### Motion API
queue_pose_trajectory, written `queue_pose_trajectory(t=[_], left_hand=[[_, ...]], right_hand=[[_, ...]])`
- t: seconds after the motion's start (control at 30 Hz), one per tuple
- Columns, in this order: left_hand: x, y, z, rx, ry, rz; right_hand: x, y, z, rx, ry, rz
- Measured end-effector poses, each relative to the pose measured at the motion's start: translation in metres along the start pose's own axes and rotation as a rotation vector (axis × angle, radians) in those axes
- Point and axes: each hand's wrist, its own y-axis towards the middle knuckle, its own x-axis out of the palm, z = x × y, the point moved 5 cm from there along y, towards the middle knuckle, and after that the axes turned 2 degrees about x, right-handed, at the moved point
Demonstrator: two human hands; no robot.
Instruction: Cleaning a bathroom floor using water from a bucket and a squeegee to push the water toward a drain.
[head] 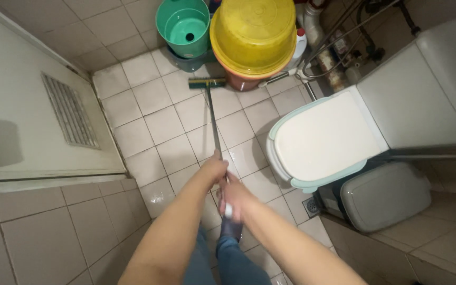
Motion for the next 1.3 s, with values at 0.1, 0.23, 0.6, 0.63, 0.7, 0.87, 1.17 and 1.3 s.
queue_pose_trajectory(t=[0.1, 0.23, 0.6, 0.63, 0.7, 0.87, 1.17, 1.3], left_hand=[[0.031, -0.046, -0.012, -0.086, 0.284, -0.553], [0.008, -0.109, 0.033, -0.182, 0.225, -0.529], [0.03, -0.093, 0.028, 0.051, 0.465, -0.621], [0.038, -0.1, 0.027, 0.054, 0.468, -0.631], [0.048, -0.105, 0.035, 0.203, 0.478, -0.543], [0.077, -0.057, 0.033, 0.164, 0.435, -0.563], [0.066, -0.065, 0.062, 0.008, 0.274, -0.68], [0.03, -0.044, 0.103, -0.035, -0.105, -0.623]], right_hand=[[-0.014, -0.045, 0.051, 0.042, 0.168, 0.061], [0.001, -0.073, 0.07, 0.096, 0.208, 0.004], [-0.008, -0.087, 0.081, 0.007, 0.217, 0.088], [-0.01, -0.09, 0.084, 0.008, 0.226, 0.096], [-0.015, -0.093, 0.084, -0.004, 0.318, 0.112], [-0.018, -0.074, 0.057, -0.006, 0.414, 0.19], [-0.012, -0.076, 0.032, -0.012, 0.592, 0.216], [-0.037, -0.001, -0.011, -0.21, 0.603, 0.195]])
